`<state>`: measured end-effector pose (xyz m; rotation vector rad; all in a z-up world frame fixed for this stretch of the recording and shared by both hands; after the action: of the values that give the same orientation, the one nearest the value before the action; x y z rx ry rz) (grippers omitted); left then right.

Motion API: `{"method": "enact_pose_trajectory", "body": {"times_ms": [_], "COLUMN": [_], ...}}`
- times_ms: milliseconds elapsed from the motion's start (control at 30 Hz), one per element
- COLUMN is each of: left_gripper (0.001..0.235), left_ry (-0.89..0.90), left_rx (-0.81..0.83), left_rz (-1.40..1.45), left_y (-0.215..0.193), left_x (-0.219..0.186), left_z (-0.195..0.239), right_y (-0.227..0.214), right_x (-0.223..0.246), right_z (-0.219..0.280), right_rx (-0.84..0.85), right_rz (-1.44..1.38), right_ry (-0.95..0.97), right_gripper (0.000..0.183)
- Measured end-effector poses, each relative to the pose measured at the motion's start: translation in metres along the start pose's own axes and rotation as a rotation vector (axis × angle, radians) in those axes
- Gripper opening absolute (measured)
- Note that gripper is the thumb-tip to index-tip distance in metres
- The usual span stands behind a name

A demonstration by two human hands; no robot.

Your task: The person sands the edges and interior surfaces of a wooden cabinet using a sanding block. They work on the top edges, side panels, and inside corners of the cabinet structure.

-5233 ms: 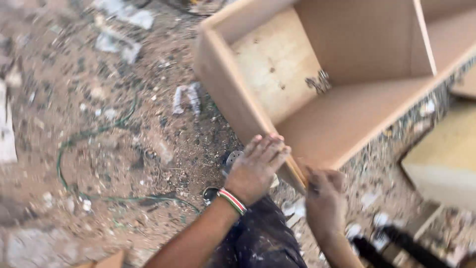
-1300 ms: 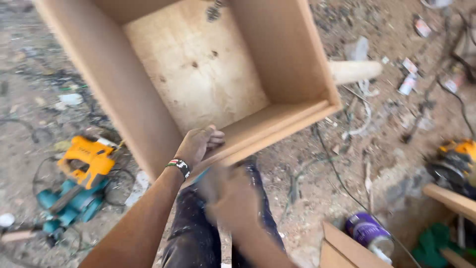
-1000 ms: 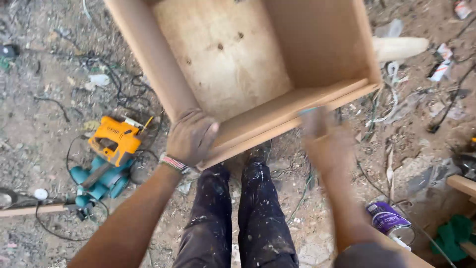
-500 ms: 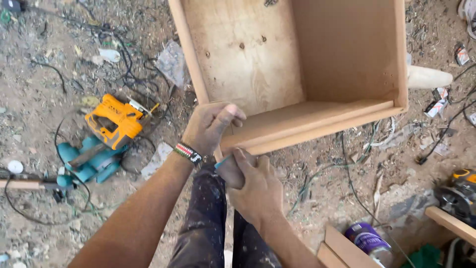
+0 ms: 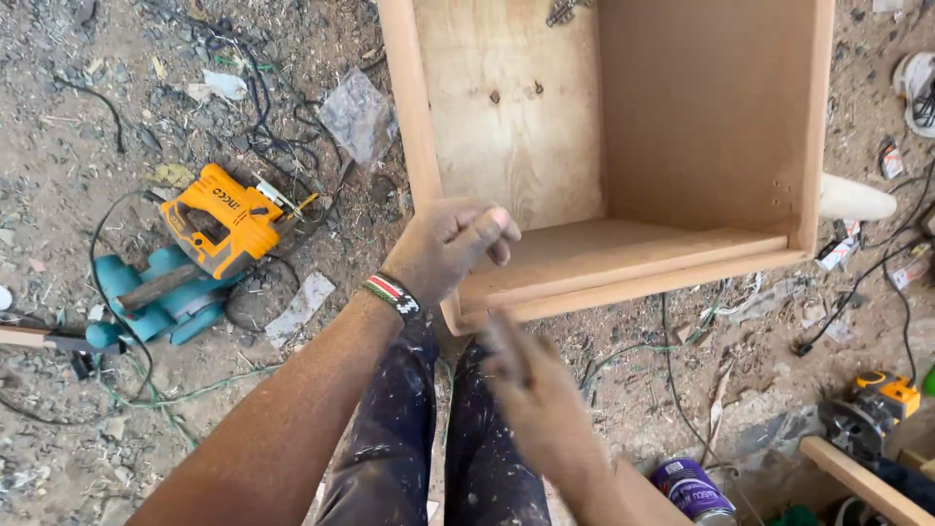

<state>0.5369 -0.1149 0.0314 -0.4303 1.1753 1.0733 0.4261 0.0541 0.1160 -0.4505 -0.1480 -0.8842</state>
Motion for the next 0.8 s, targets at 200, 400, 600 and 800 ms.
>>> {"method": "enact_pose_trajectory", "body": {"times_ms": [200,400,600,800], "left_gripper": [0.049,0.048,0.038,0.048], "left_ry": [0.473,0.469,0.439,0.468], "left_rx": [-0.163,-0.397,-0.545,-0.552], "left_rz": [-0.867,-0.927,-0.794,-0.751], "left_y": [0.038,0.027,0.013,0.015], "left_x": [-0.011,-0.001,-0.014,-0.026], "left_z": [0.011,0.012,0.020,0.021], "right_y": [-0.088,-0.137,-0.064,-0.036], "right_x": [-0.073,-0.067,-0.023,-0.036], "right_z": [0.000,-0.007,-0.022,-0.019], "right_rx": [-0.349,-0.564,-0.591,-0.388], "right_rz": [-0.167,-0.172,-0.282,-0.430], "right_ry": [0.304,0.060,0.174,0.440], "right_gripper": [0.023,0.042,0.045,0.057]}}
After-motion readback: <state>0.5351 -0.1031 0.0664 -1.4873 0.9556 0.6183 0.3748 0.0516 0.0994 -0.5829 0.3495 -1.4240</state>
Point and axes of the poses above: each hand's wrist, its own z-axis away from the middle knuckle, its own y-axis out of the palm, x = y × z, the point moved 9 cm from there along -z, towards the middle knuckle, and after that the axes turned 7 degrees about -y, right-handed, at the moved point
